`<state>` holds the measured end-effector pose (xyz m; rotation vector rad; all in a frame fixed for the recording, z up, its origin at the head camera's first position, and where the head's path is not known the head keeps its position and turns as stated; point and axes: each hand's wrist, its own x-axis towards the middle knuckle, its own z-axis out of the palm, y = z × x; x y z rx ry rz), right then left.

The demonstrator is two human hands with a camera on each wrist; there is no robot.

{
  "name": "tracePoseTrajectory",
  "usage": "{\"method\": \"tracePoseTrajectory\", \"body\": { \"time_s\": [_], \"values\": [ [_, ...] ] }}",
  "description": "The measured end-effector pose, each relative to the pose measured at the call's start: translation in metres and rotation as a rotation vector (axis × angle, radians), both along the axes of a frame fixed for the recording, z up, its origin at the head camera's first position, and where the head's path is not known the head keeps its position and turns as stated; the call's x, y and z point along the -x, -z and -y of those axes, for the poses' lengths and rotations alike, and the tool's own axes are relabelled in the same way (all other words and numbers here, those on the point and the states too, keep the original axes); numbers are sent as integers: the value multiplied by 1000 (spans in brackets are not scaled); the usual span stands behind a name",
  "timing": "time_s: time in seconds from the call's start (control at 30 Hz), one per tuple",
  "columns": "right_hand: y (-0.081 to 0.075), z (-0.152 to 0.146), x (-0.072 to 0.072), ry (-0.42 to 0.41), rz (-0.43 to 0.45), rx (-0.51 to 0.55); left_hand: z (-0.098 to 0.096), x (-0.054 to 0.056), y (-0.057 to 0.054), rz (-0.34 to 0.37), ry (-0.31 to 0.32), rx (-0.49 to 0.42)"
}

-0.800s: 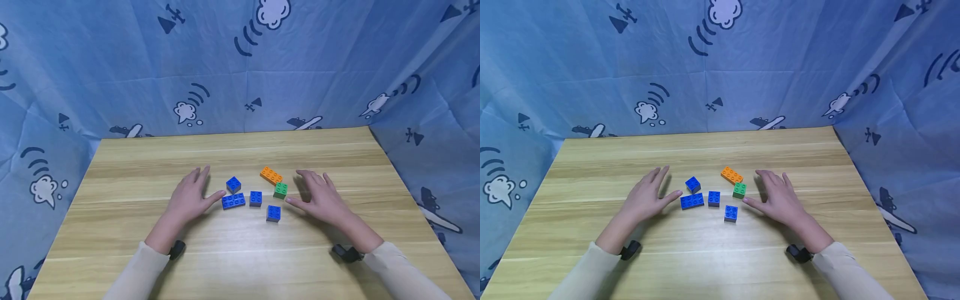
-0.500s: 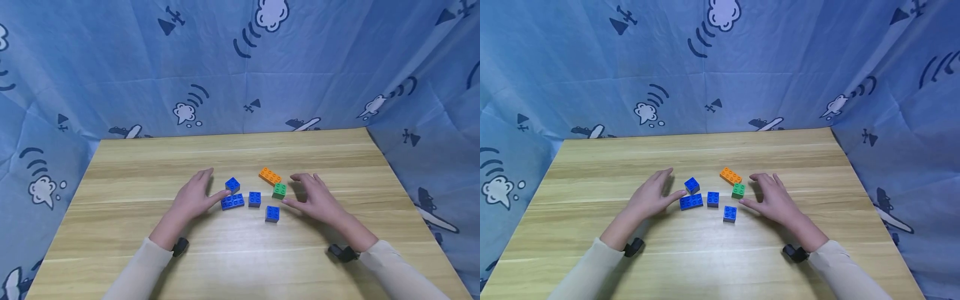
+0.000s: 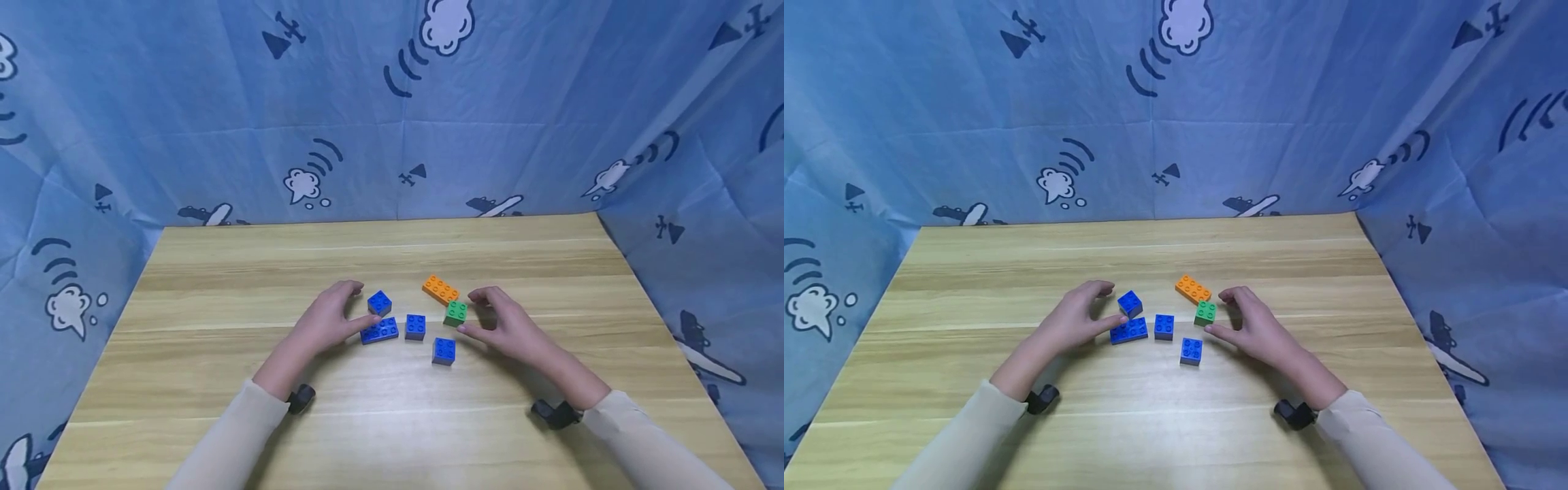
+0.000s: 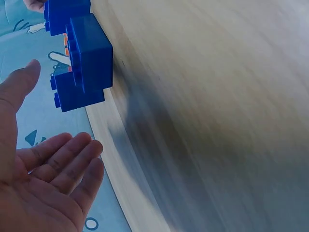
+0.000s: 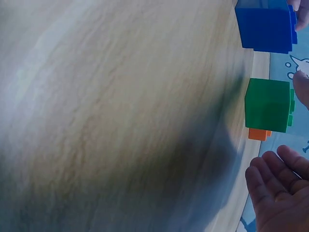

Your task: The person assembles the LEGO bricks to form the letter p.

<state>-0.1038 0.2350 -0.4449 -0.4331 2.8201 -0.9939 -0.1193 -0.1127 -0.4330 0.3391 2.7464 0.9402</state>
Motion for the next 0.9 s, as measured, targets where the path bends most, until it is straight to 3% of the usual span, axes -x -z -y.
{"method": "tracePoseTrajectory", "body": {
  "time_s": [0.17,0.4,0.9],
  "values": [
    [2,2,1,3,38,40,-4,2,2,2,5,-34],
    [5,3,1,-12,25,73,-11,5,4,-2,16,-52],
    [8,8,4,-26,15,74,-22,8,7,-7,20,-16]
  ]
}}
